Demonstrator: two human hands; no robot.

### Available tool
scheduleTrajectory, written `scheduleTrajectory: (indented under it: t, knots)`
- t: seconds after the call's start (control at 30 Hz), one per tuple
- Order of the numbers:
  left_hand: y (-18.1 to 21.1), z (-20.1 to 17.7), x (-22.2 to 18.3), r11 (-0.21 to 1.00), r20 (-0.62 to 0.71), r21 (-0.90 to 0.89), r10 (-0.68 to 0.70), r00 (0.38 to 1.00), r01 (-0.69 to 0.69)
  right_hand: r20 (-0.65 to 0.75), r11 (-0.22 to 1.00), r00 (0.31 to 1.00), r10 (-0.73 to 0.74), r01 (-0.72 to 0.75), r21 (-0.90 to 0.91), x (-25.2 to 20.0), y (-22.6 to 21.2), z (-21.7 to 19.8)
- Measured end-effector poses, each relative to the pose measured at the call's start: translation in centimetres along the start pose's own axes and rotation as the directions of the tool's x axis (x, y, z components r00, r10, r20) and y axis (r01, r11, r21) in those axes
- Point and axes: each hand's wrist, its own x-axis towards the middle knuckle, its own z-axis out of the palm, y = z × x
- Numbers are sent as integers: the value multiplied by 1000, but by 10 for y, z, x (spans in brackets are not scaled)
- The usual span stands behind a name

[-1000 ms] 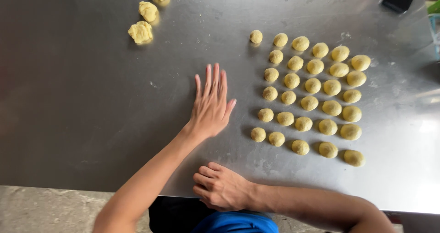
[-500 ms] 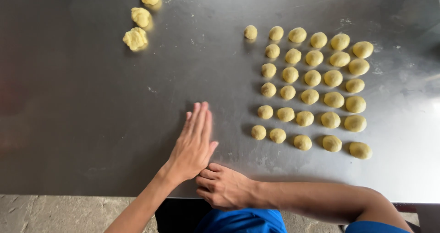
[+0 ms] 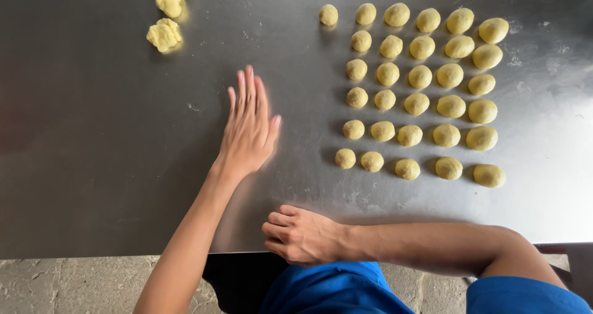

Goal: Shaping small portions of dough into balls and arranging them in a grid on a metal table

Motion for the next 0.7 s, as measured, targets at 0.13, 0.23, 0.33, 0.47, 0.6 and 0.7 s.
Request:
scheduleTrajectory:
  t: [0.13,0.23,0.33,0.47,0.6,0.7]
  knots:
    - [30,-16,-47,998,72,-66,26,997,-21,0,1000,1000,3,-3,3,1,1,4]
    - [52,-10,-42,988,113,-114,120,986,-108,-23,998,1000,-5,6,62,0,2,9]
    - [56,3,-4,986,52,-87,149,988,-144,-14,1000,1000,-5,5,10,1,1,7]
    - [43,12,56,999,84,32,-22,996,20,-8,1000,1000,8,-8,25,-1,3,7]
    - [8,9,43,995,30,82,-52,998,49,-9,1000,1000,15,-15,18,-2,1,5]
    - [11,-9,-1,999,26,14,51,998,-52,-10,1000,1000,13,-12,25,-2,2,6]
